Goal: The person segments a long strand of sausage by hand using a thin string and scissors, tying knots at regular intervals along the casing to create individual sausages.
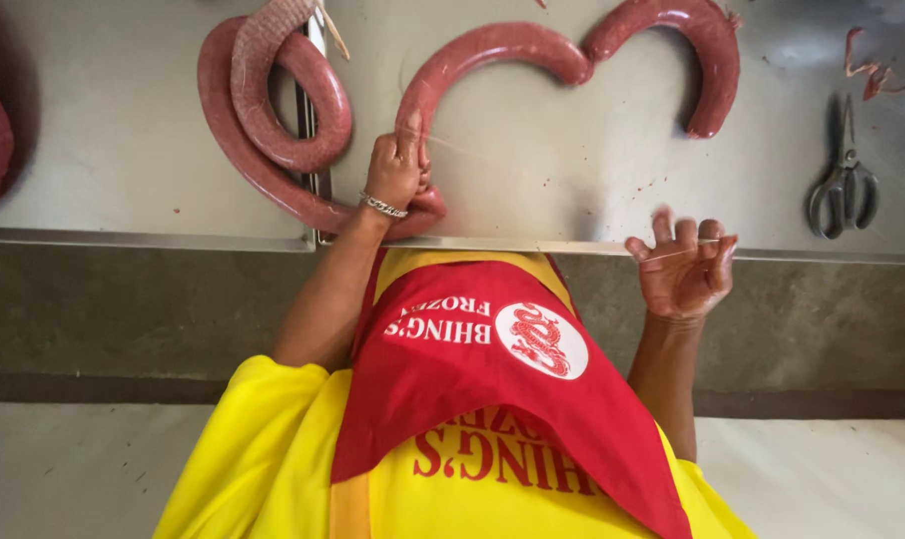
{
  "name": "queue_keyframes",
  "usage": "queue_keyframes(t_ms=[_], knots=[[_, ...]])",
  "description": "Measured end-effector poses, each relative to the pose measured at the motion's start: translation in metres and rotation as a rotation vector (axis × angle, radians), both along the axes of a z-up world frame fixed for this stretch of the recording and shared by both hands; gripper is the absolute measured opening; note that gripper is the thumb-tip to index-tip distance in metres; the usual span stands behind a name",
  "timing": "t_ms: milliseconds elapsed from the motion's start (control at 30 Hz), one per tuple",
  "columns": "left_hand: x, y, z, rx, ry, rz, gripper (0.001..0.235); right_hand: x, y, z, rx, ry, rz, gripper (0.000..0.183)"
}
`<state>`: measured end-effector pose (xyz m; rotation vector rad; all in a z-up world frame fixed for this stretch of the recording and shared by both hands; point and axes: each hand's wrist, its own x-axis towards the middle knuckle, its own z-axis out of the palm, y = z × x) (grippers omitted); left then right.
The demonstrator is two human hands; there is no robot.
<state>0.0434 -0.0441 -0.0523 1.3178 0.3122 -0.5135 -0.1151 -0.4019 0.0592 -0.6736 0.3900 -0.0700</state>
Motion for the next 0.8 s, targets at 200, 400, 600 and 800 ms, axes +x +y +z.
queue_keyframes(t_ms=[200, 400, 600, 800], knots=[[-0.005, 0.008, -0.006, -0.126, 0.044, -0.02, 0.062, -0.099, -0.144, -0.054, -0.32, 0.088, -0.534, 0.032], [-0.005, 0.027, -0.01, -0.52, 0.247, -0.178, 0.034, -0.125, -0.112, -0.046, -1.026, 0.618, 0.271, 0.023], [0.003, 0.04, -0.024, -0.716, 0.474, -0.145, 0.02, -0.165, -0.112, 0.038, -1.116, 0.535, 0.617, 0.018], [0.023, 0.045, -0.027, -0.749, 0.382, -0.038, 0.023, -0.196, -0.094, -0.051, -1.14, 1.116, 0.502, 0.018]])
